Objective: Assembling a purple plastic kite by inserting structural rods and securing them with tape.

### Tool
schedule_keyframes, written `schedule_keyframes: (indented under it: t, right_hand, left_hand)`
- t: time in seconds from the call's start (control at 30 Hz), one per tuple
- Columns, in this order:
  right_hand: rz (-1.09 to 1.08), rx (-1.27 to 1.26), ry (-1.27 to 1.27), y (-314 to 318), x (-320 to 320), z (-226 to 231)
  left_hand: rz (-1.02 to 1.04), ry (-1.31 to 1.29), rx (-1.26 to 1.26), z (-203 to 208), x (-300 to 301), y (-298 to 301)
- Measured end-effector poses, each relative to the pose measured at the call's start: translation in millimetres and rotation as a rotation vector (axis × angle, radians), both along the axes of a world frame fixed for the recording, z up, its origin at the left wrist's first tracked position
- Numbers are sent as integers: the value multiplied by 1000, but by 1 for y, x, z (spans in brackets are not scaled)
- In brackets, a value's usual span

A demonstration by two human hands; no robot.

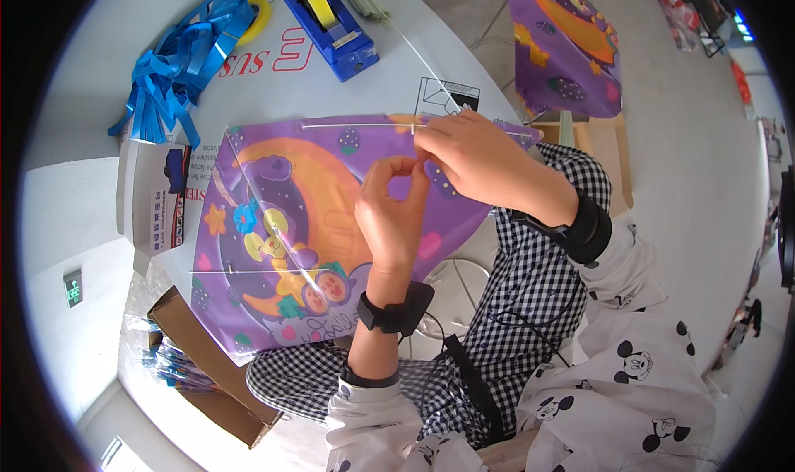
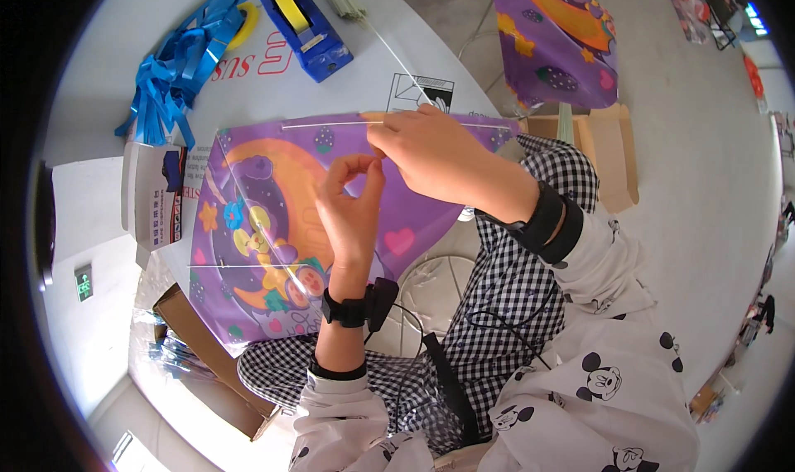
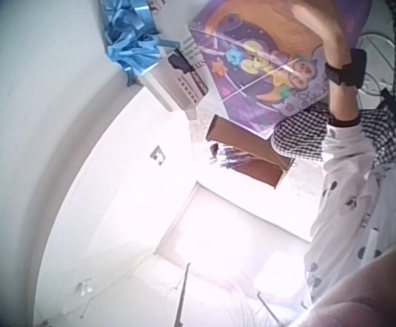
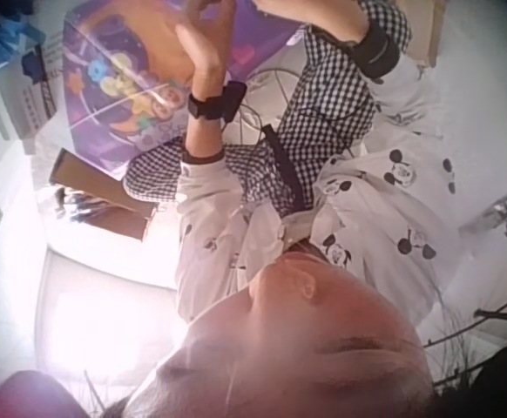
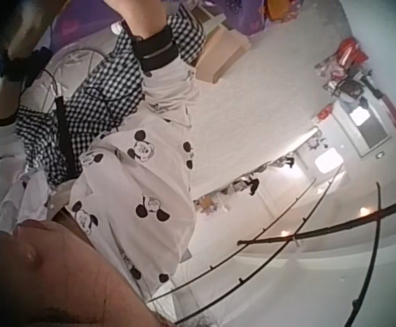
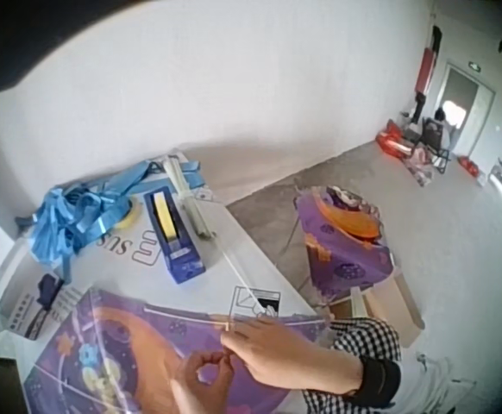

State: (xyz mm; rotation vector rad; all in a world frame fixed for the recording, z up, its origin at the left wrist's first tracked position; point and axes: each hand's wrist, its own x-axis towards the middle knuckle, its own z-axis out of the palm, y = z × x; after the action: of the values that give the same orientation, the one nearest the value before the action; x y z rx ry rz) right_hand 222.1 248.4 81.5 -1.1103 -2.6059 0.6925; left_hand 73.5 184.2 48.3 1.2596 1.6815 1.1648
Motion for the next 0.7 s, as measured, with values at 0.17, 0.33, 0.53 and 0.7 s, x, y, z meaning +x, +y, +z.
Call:
schedule_keyframes:
  t: [0.17,0.33,0.53,0.7]
  right_hand:
    - [-52,-416,451,7,8,-3]
    - [-262,-607,719,9,-1,-25]
    - [-543,-555,873,30,-11,-26]
    - [-393,-868,569,47,-11,-26]
  left_hand:
    - [92,-115,10,4,-3,2]
    - [165,-483,-86,10,2,15]
    - [259,-504,-213,3,-4,19]
    - [333,-790,-266,-20,-12,15]
